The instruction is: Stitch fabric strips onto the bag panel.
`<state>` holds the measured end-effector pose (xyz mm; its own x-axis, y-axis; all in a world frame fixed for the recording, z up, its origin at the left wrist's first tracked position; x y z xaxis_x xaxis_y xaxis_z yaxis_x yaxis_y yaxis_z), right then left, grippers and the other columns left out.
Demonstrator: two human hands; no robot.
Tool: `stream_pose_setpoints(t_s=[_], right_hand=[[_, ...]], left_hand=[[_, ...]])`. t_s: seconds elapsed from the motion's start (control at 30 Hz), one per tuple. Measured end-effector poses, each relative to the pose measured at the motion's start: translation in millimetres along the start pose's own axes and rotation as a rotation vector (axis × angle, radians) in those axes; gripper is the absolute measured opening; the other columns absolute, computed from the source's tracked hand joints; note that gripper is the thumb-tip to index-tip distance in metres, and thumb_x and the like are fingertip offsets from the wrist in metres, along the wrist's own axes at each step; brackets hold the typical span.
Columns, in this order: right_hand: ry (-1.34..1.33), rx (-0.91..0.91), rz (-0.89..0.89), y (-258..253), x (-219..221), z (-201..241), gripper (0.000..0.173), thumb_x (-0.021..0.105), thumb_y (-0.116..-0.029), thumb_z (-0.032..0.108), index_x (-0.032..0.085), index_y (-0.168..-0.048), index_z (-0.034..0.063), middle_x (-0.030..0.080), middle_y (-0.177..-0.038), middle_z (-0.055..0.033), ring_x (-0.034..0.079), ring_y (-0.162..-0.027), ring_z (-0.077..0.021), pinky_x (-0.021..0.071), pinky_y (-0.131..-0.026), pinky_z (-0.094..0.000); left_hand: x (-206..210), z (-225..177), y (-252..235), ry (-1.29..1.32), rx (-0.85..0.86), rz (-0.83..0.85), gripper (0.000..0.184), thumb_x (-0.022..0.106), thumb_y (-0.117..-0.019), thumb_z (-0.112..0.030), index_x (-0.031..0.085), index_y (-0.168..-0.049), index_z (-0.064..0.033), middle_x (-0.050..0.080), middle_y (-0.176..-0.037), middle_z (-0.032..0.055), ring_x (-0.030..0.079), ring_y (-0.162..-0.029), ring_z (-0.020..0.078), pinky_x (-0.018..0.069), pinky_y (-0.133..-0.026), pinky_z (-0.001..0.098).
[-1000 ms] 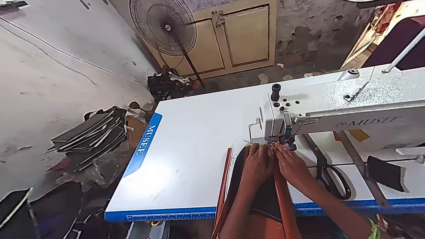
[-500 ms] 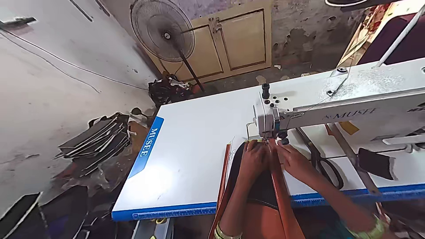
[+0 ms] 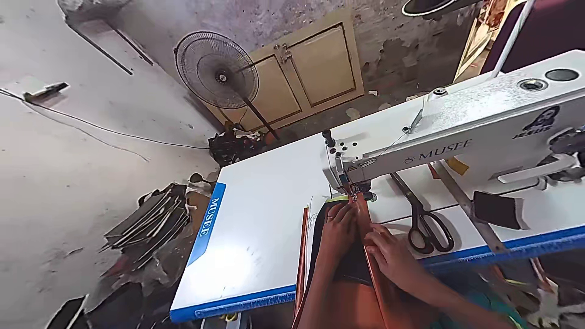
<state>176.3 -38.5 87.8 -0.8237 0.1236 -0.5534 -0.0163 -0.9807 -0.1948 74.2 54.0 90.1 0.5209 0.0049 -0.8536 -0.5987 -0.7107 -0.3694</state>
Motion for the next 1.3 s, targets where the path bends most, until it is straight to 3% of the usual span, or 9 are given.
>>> stream_pose_setpoints(t_s=[0.1, 0.2, 0.3, 0.43, 0.57, 0.77, 0.9, 1.1, 1.3], right_hand=[[-0.421, 0.387, 0.074, 13, -1, -9, 0.045, 0.069, -0.0933, 0.007, 0.051, -0.133, -0.0068, 0.045, -0.142, -0.0292, 0.066, -0.104, -0.0288, 0.0573, -0.083, -0.0371], [-0.743, 0.634, 0.222, 23, 2, -14, 0.053, 0.068, -0.0962, 0.01, 0.039, -0.14, 0.0013, 0.055, -0.118, -0.0143, 0.061, -0.069, -0.0119, 0.0524, -0.06, -0.0275], [-0.812, 0.717, 0.366, 22, 8, -14, 0.042, 0.062, -0.1018, 0.016, 0.038, -0.136, 0.0093, 0.059, -0.085, -0.003, 0.047, -0.052, -0.0046, 0.0387, -0.048, -0.0216], [-0.443, 0.505, 0.231, 11, 0, -21, 0.041, 0.062, -0.0979, 0.013, 0.054, -0.134, -0.004, 0.066, -0.117, -0.0213, 0.066, -0.103, -0.0284, 0.0531, -0.091, -0.0443], [-0.766, 0.632, 0.04, 18, -7, -18, 0.047, 0.065, -0.094, 0.0, 0.043, -0.136, -0.0068, 0.048, -0.136, -0.0243, 0.065, -0.104, -0.0249, 0.0571, -0.086, -0.0362], [-0.889, 0.767, 0.229, 16, 6, -15, 0.06, 0.064, -0.0988, 0.008, 0.029, -0.148, 0.0078, 0.06, -0.091, -0.0076, 0.05, -0.055, -0.0076, 0.0414, -0.049, -0.0237], [-0.784, 0.502, 0.184, 8, 6, -12, 0.039, 0.063, -0.0942, -0.001, 0.051, -0.131, -0.0075, 0.066, -0.109, -0.0162, 0.066, -0.09, -0.016, 0.0546, -0.081, -0.0326], [-0.687, 0.017, -0.142, 28, -1, 10, 0.014, 0.058, -0.0857, -0.006, 0.069, -0.094, -0.0084, 0.07, -0.108, -0.0181, 0.065, -0.108, -0.0148, 0.0506, -0.095, -0.0259], [-0.586, 0.395, -0.021, 24, -3, -28, 0.042, 0.049, -0.0903, -0.013, 0.05, -0.132, -0.0106, 0.063, -0.121, -0.0255, 0.068, -0.104, -0.0275, 0.0553, -0.089, -0.0388]], left_hand=[[2, -16, -5, -0.127, 0.048, 0.151, 0.042, 0.059, -0.0919, 0.004, 0.075, -0.125, -0.0172, 0.066, -0.131, 0.0236, 0.058, -0.123, 0.0535, 0.0383, -0.102, 0.0749], [11, -31, -15, -0.212, -0.158, 0.614, 0.061, 0.048, -0.0998, 0.006, 0.06, -0.143, -0.0339, 0.046, -0.154, 0.0246, 0.034, -0.145, 0.0533, 0.0227, -0.113, 0.0742], [11, -40, -23, -0.267, -0.21, 0.758, 0.05, 0.046, -0.1023, 0.005, 0.063, -0.14, -0.0231, 0.046, -0.155, 0.0208, 0.034, -0.146, 0.0501, 0.0293, -0.114, 0.0688], [12, -48, -29, -0.376, -0.202, 0.827, 0.045, 0.045, -0.1029, 0.005, 0.062, -0.139, -0.0159, 0.047, -0.152, 0.0215, 0.04, -0.141, 0.0503, 0.0414, -0.105, 0.0651], [9, -45, -29, -0.331, -0.187, 0.789, 0.038, 0.044, -0.1046, 0.002, 0.063, -0.135, -0.0093, 0.053, -0.146, 0.0207, 0.046, -0.138, 0.0473, 0.0457, -0.103, 0.0612], [9, -47, -25, -0.315, -0.17, 0.756, 0.049, 0.045, -0.1029, 0.004, 0.063, -0.14, -0.0225, 0.056, -0.144, 0.021, 0.047, -0.137, 0.0492, 0.046, -0.1, 0.0636], [7, -53, -23, -0.35, -0.135, 0.802, 0.046, 0.047, -0.1024, 0.004, 0.064, -0.138, -0.0197, 0.053, -0.145, 0.0235, 0.049, -0.133, 0.0508, 0.0494, -0.096, 0.0618], [9, -50, -23, -0.33, -0.09, 0.773, 0.036, 0.048, -0.1007, 0.006, 0.067, -0.128, -0.0076, 0.059, -0.138, 0.0212, 0.053, -0.13, 0.0473, 0.0523, -0.093, 0.0585], [-14, -25, -15, -0.122, 0.041, 0.268, 0.019, 0.058, -0.0975, -0.002, 0.076, -0.105, -0.0015, 0.075, -0.106, 0.018, 0.073, -0.096, 0.0406, 0.0578, -0.076, 0.0581]])
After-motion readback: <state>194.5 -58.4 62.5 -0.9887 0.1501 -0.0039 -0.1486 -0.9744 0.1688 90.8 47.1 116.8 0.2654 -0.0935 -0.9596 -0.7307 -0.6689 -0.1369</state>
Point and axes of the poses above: each hand's wrist, its own y-axis away from the middle knuckle, its own x-axis out of the palm, z = x × y, the point moved 8 cm from there along -y, towards the middle knuckle
